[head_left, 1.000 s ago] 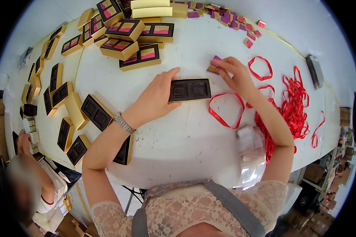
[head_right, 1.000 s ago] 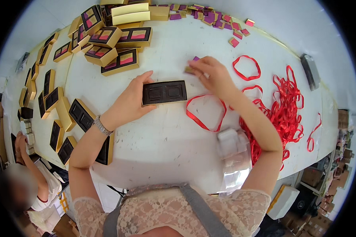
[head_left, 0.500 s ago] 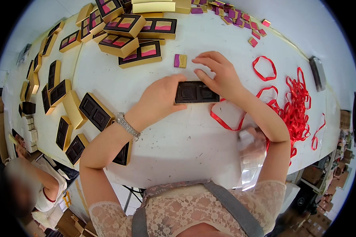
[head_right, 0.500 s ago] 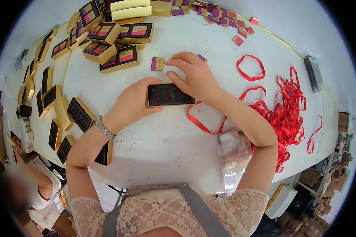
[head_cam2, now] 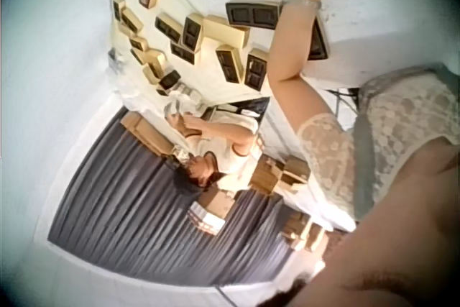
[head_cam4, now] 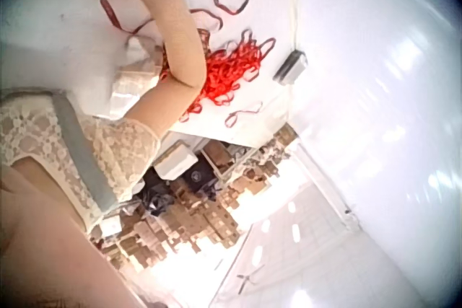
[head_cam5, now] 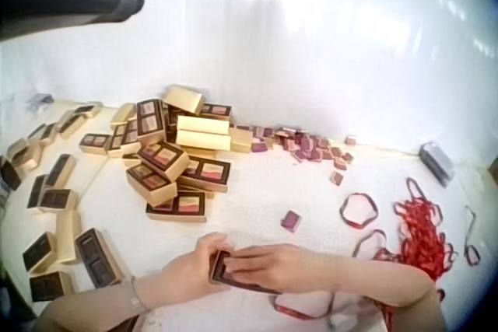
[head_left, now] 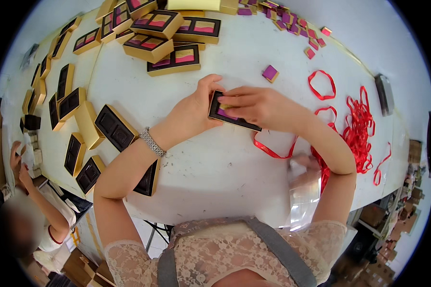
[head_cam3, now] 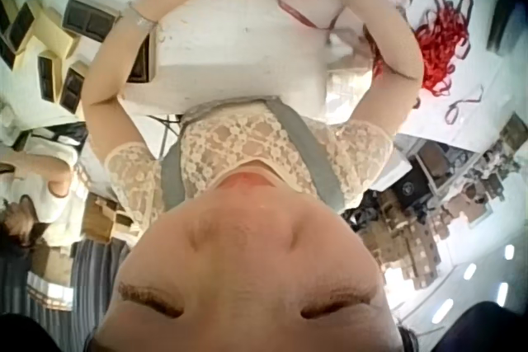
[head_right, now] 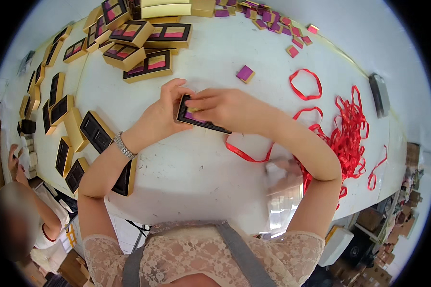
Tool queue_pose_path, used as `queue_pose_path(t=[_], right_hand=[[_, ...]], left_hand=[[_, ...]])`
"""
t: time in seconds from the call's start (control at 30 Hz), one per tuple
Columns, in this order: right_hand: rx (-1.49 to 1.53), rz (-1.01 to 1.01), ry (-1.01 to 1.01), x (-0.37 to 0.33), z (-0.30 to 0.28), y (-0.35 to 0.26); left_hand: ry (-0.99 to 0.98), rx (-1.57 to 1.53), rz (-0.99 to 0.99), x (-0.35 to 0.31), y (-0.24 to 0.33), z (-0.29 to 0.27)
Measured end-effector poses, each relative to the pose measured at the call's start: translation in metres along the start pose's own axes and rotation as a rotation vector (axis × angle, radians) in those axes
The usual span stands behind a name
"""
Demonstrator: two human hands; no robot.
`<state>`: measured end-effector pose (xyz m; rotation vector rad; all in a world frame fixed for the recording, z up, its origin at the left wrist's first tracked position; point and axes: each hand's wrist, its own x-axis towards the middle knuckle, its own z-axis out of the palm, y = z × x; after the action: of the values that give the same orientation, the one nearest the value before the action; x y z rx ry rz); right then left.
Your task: The person assembles small rectangular cosmetic palettes by placing two colored inserts into each black tray, then closing the lid. The person repeatedly picks up trays, inserts, and lids from the table, assembles them, and sets the finished units aside. A coworker is visible in the background performing similar assembly.
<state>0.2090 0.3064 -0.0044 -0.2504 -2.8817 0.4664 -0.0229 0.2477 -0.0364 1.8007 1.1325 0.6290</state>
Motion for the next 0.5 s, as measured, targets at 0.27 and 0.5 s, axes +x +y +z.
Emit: queue_pose_path(t=[0.27, 0.5], right_hand=[[-0.286, 0.208, 0.215, -0.037, -0.005, 0.01], [-0.77, 1.095, 0.283, -0.133, -0.022, 0.169]], left_hand=[[0.034, 0.806, 0.421, -0.006, 0.01, 0.008], [0.1, 0.89, 0.552, -0.003, 0.011, 0.008]])
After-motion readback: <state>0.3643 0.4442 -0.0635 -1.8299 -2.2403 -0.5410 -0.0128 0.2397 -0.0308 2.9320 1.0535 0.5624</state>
